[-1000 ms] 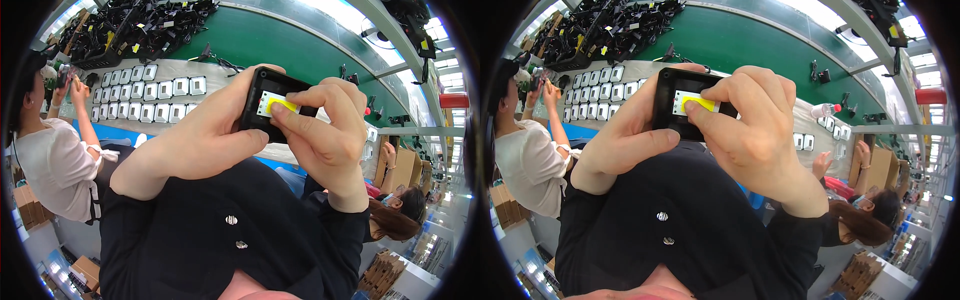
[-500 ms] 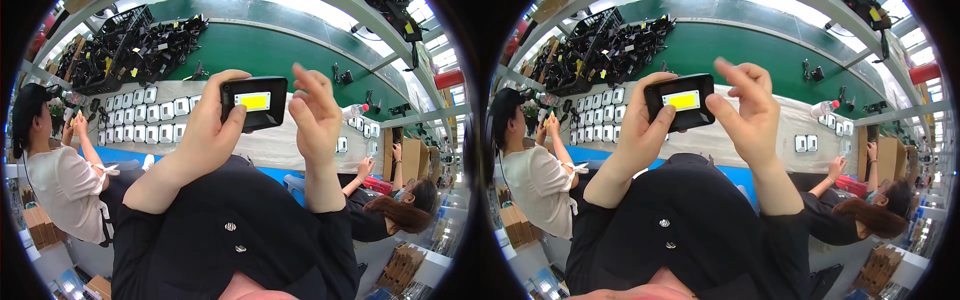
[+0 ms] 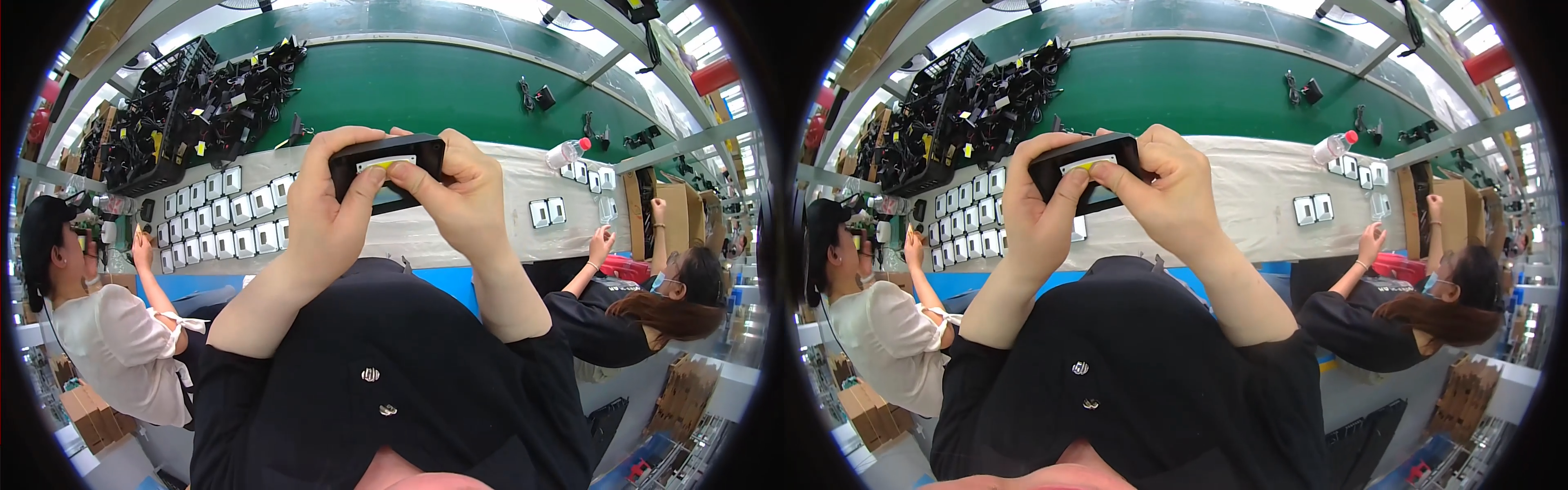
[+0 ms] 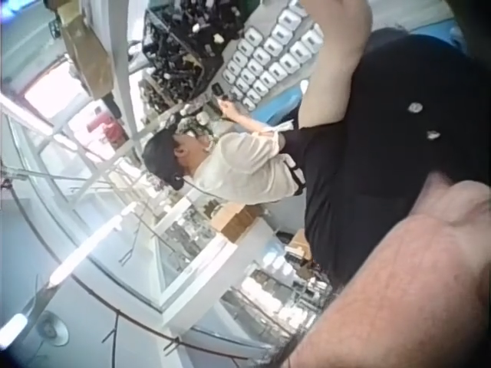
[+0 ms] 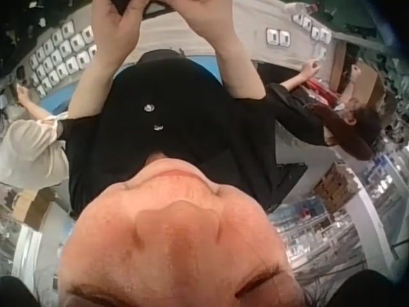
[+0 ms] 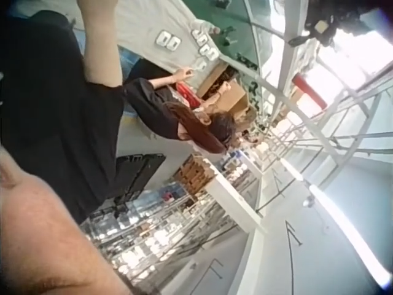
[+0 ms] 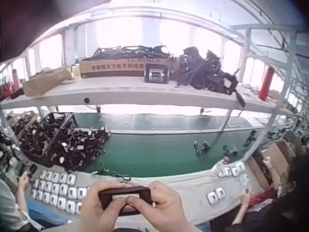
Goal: Assembling LED light panels into their black plastic housings on a production line.
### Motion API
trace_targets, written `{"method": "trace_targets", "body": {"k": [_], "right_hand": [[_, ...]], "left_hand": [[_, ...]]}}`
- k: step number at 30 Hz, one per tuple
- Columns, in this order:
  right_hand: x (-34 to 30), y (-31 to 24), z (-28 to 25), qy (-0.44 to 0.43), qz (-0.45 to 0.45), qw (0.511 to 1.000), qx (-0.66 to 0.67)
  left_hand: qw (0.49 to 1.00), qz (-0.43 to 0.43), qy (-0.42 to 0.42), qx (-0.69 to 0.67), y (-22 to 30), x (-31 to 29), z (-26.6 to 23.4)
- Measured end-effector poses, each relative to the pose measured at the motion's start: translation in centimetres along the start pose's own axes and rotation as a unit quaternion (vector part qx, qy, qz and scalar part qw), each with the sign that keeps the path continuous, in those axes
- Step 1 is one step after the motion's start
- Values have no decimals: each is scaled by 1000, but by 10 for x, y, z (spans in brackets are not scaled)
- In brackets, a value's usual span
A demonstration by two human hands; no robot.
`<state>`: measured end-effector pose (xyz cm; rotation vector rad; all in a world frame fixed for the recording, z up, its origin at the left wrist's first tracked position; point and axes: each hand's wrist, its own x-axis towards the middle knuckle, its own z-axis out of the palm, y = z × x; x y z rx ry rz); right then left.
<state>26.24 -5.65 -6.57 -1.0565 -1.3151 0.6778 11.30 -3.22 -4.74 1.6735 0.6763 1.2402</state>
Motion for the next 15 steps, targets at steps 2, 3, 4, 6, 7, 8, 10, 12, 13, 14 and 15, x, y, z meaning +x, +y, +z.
{"method": "trace_targets", "body": {"k": [2, 3, 4, 6, 7, 8, 10, 12, 13, 14, 15], "right_hand": [[2, 1, -1, 8, -4, 998, 66], [2, -4, -6, -23, 16, 999, 42], [3, -9, -9, -55, 36, 998, 17], [6, -13, -7, -36, 26, 999, -18], [9, -13, -5, -24, 13, 998, -53], [12, -7, -3, -11, -17, 998, -58], [21, -11, -2, -14, -18, 992, -125], [30, -4, -3, -22, -19, 994, -103], [31, -8, -6, -36, 6, 995, -97], [30, -17, -5, -30, 28, 995, -88], [30, -17, -2, -14, 50, 999, -2]], "left_hand": [[999, 28, -8, 14, -7, -2, 0], [998, 58, -13, 28, -12, -3, 0], [998, 68, -8, 4, -17, -3, 2], [997, 72, 0, 4, -22, 0, 5], [997, 79, 14, 5, -23, 2, 6], [996, 83, 24, 9, -24, 3, 7], [998, 50, 35, -18, -28, 10, 7], [995, -4, 30, -91, -30, 16, 5], [992, -21, 26, -122, -29, 17, 4], [991, -28, 23, -132, -24, 19, 1], [991, -20, 20, -130, -20, 20, -2]]}}
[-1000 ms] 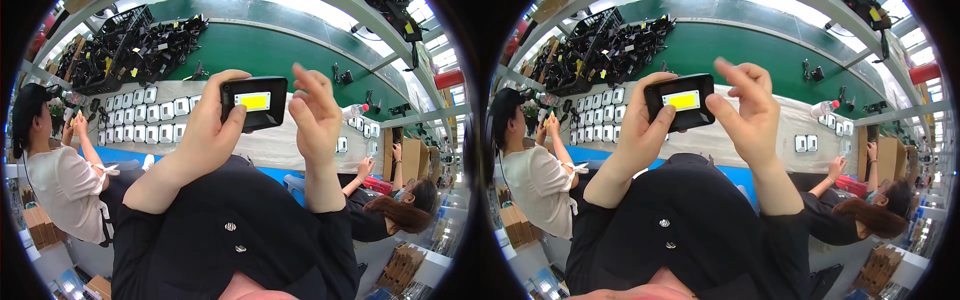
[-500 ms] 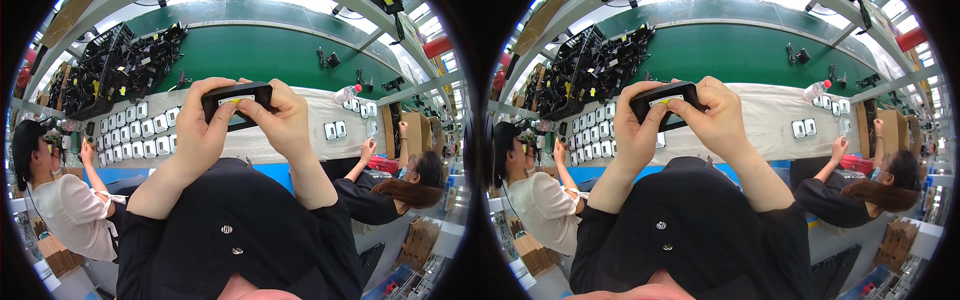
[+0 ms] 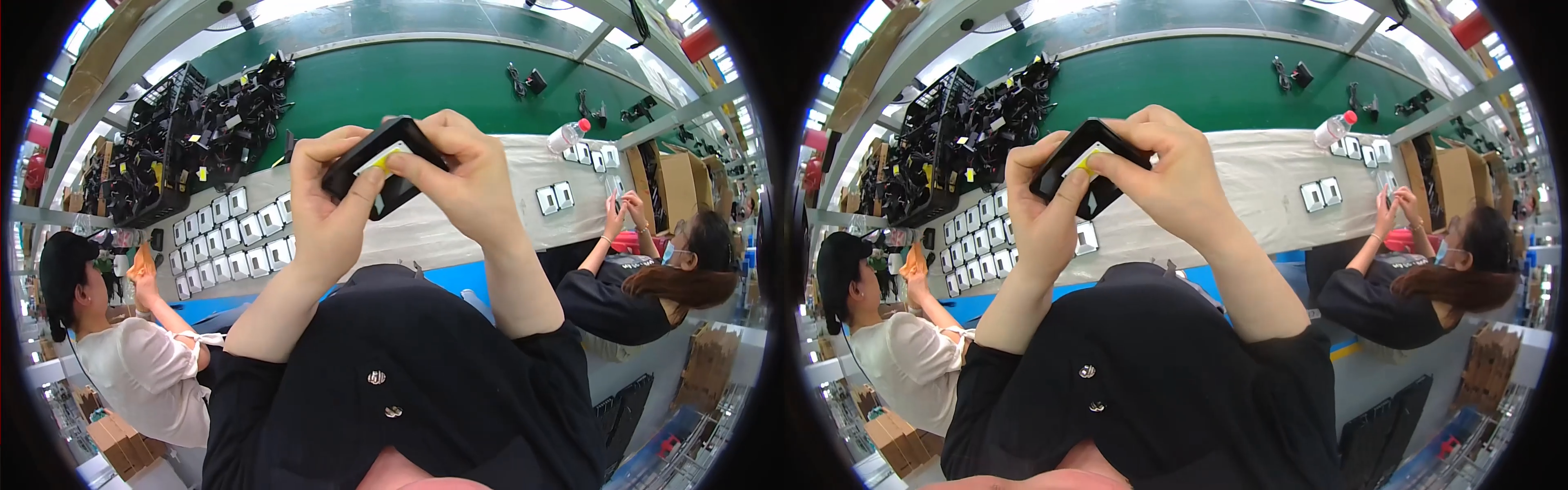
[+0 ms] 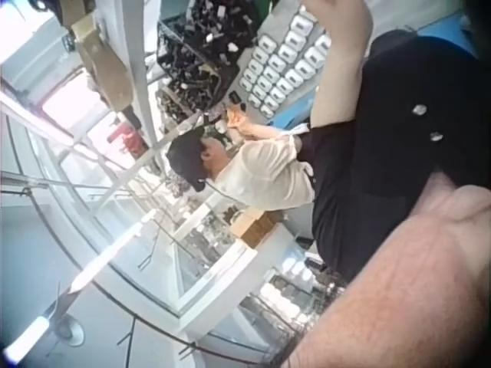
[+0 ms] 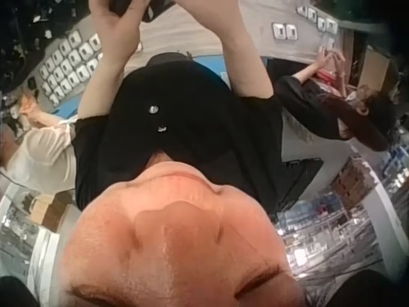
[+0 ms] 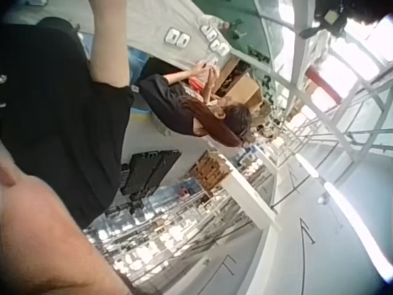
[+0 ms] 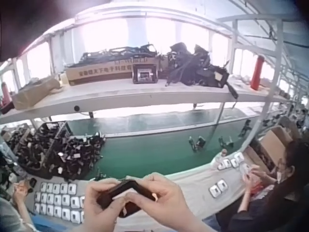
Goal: Assembling LED light panels into their black plastic housings on a production line.
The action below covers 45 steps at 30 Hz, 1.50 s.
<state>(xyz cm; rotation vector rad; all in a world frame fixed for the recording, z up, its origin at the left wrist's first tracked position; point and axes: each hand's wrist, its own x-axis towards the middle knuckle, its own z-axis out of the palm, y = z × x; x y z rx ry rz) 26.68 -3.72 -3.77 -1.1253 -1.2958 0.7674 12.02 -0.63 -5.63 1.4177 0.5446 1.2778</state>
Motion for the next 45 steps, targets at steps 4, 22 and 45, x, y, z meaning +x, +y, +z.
{"method": "trace_targets", "body": {"k": [4, 22, 45], "right_hand": [[-11, 4, 16, 23, 44, 968, 245], [-31, -16, 12, 2, 6, 997, 81], [-31, -1, -16, -89, -24, 981, 169]], "left_hand": [[999, 30, 9, -6, 10, -2, 10], [988, -47, -149, -2, 39, -2, 13], [985, -114, -121, 41, 35, -8, 14]]}}
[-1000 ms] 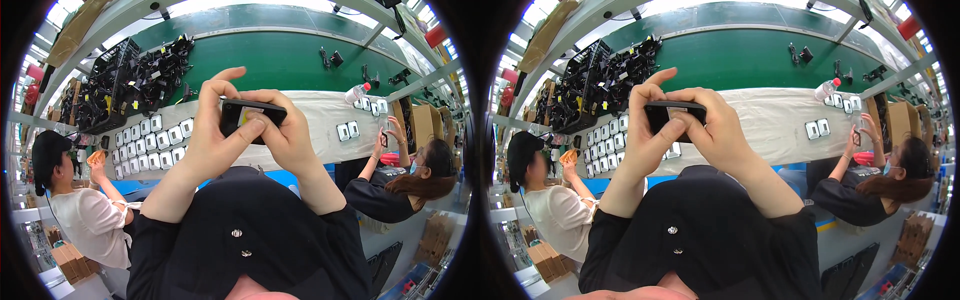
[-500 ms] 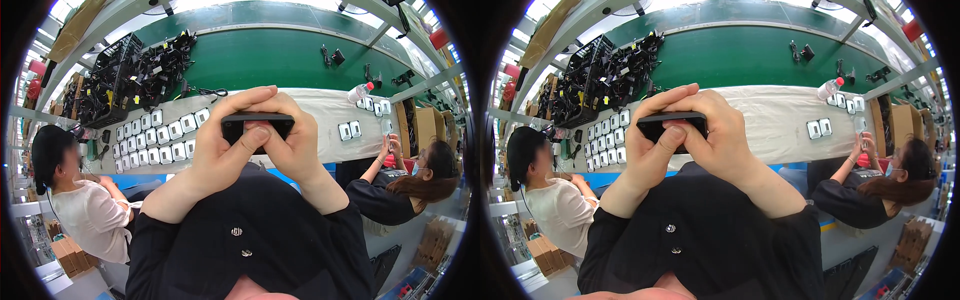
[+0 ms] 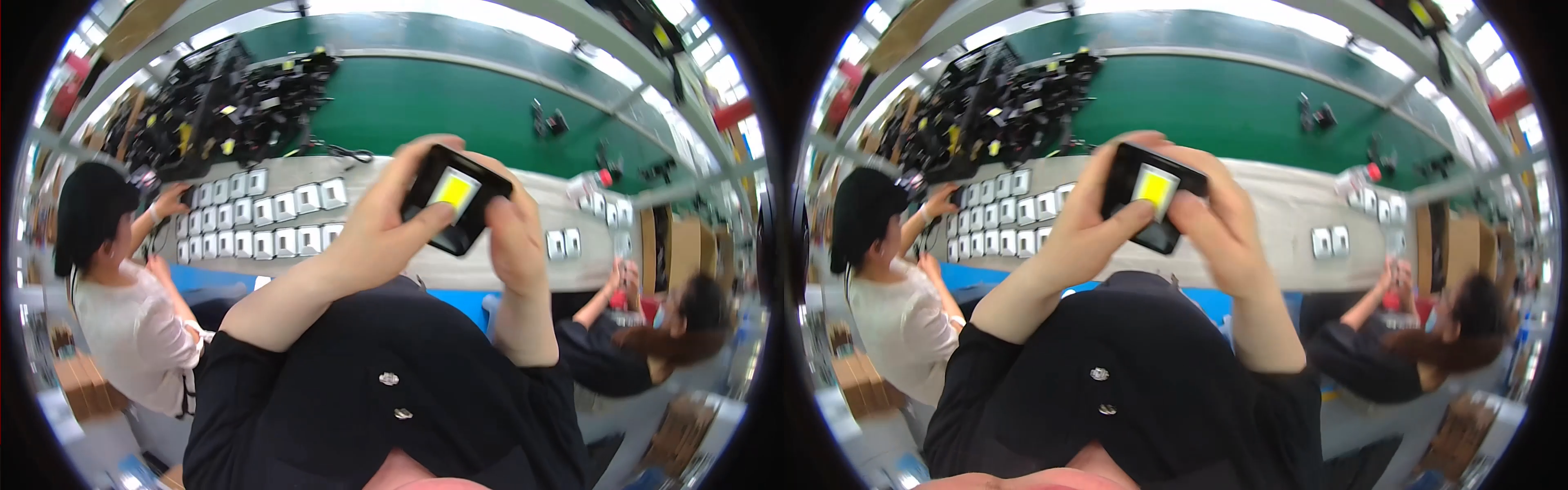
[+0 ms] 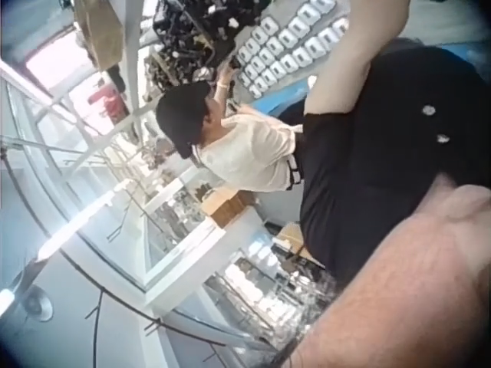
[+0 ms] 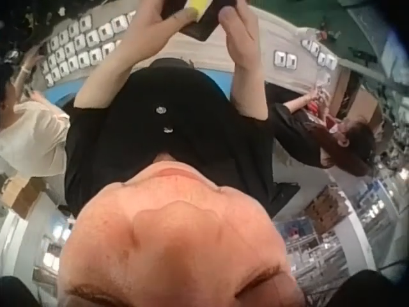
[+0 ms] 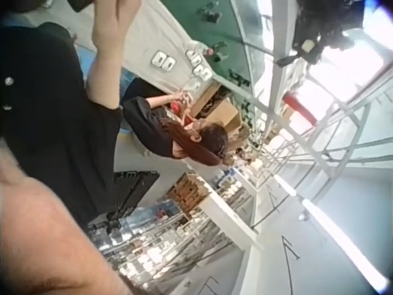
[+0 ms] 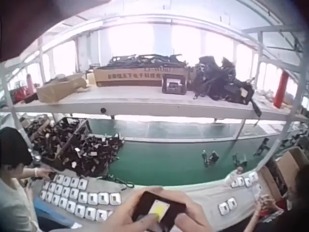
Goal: Assembling LED light panels into their black plastic housings on a production line.
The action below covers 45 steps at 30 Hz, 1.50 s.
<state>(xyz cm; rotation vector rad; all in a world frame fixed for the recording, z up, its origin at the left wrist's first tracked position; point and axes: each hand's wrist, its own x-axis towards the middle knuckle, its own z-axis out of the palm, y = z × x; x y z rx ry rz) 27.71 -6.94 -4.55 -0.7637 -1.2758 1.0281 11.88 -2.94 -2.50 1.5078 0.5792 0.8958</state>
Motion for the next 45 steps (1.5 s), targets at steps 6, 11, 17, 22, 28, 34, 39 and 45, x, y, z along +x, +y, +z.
{"method": "trace_targets", "body": {"k": [6, 11, 17, 22, 28, 34, 39, 45], "right_hand": [[-6, 50, 12, -105, 151, 982, -53], [48, 78, 76, -240, 276, 921, -136], [174, 126, 199, -376, 259, 828, -326], [337, 222, 354, -370, 203, 897, -130], [448, 367, 396, -189, 107, 940, -263], [296, 504, 226, -160, 279, 698, -639], [215, 511, 142, -70, 208, 777, -590], [212, 342, 118, -39, 276, 941, -194]], "left_hand": [[996, -23, -36, -81, -5, -36, -61], [982, -173, 29, -75, -25, -72, -136], [924, -294, 211, -122, -85, -191, -245], [873, -356, 282, -181, -108, -242, -299], [875, -293, 346, -169, -128, -232, -370], [839, -366, 350, -199, -162, -229, -393], [863, -381, 295, -150, -163, -163, -375], [824, -408, 127, -372, -174, -71, -319]]}}
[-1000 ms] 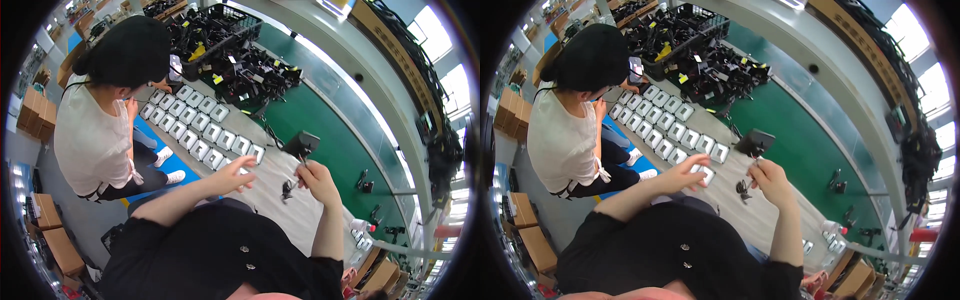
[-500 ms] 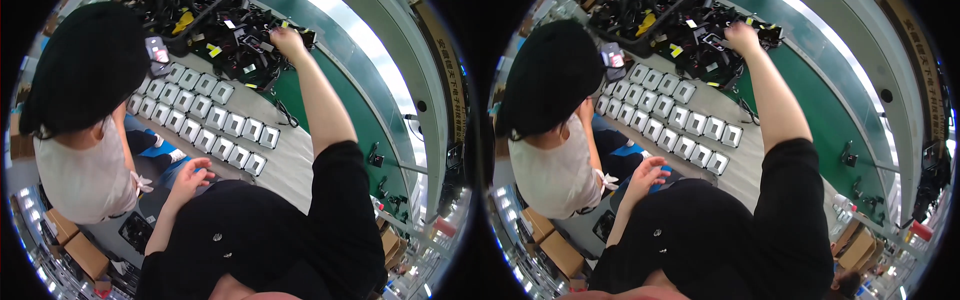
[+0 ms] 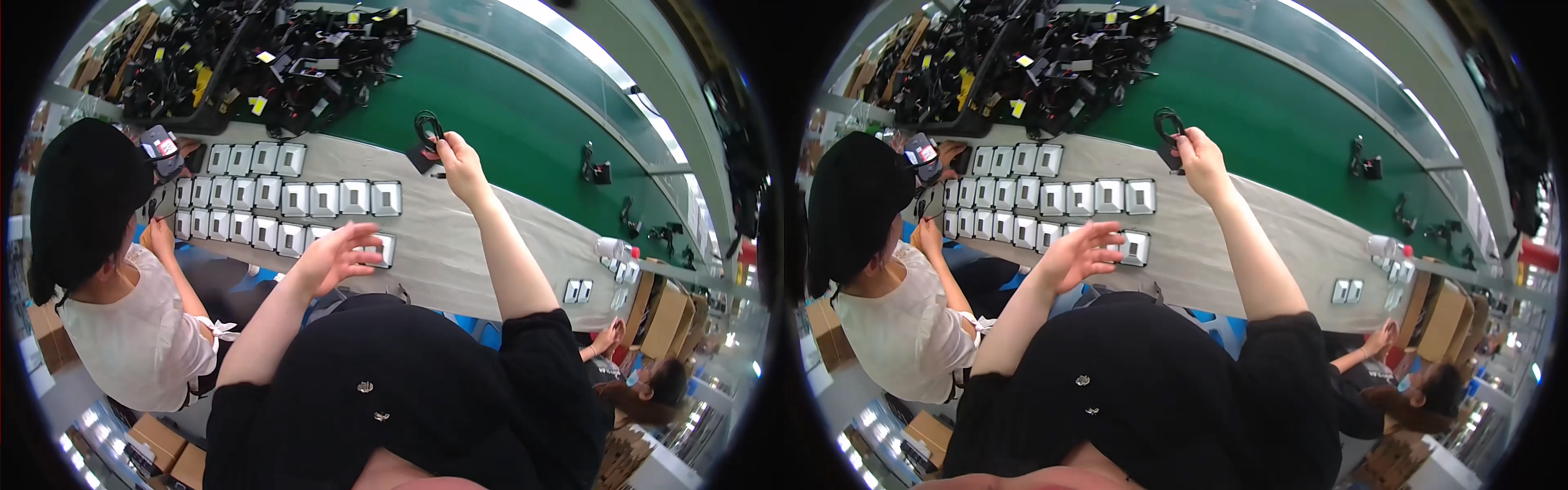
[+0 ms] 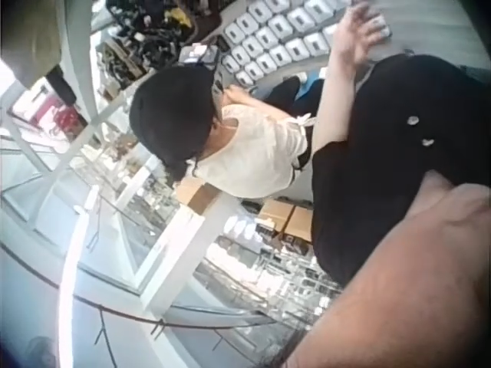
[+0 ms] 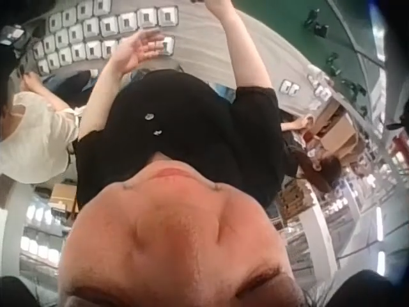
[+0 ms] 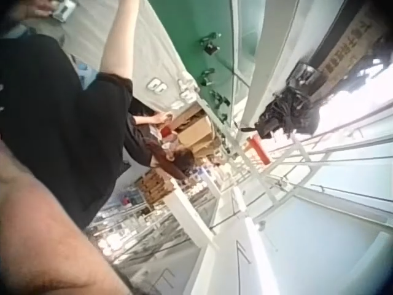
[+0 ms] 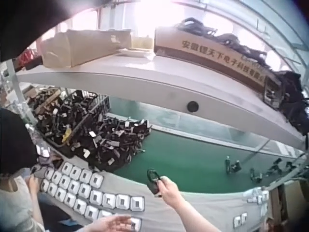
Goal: Assembling LED light panels into their black plastic housings on a production line.
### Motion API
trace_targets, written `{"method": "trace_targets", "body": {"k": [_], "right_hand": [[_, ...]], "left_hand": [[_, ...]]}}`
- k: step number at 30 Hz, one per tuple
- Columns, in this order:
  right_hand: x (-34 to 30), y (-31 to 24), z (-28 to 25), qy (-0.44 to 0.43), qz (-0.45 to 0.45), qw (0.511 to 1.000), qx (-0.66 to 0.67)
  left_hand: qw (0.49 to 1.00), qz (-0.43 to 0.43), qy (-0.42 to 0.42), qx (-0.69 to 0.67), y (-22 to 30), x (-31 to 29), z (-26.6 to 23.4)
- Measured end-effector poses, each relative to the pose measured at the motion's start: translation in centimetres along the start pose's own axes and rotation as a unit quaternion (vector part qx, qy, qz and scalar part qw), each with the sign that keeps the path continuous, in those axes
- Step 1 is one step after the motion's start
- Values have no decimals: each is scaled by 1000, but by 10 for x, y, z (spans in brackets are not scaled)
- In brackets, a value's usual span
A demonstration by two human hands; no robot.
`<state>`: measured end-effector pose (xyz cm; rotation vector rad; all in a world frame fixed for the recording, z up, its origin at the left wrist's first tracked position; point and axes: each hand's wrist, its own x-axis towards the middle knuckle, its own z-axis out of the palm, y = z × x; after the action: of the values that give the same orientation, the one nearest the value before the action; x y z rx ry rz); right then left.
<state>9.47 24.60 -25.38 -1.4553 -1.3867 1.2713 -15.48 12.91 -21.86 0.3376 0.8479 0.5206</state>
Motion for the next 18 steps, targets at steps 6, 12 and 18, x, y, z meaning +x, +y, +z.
{"method": "trace_targets", "body": {"k": [6, 12, 18], "right_hand": [[-172, -66, -65, -1, -114, 993, -9], [-306, -77, -109, -101, -187, 956, -200], [-368, -74, -186, 19, -178, 981, -75]], "left_hand": [[959, -81, -196, -187, -39, 70, 92], [951, -39, -278, -133, -59, 57, 207], [955, 186, -209, 100, -93, 8, 304]]}}
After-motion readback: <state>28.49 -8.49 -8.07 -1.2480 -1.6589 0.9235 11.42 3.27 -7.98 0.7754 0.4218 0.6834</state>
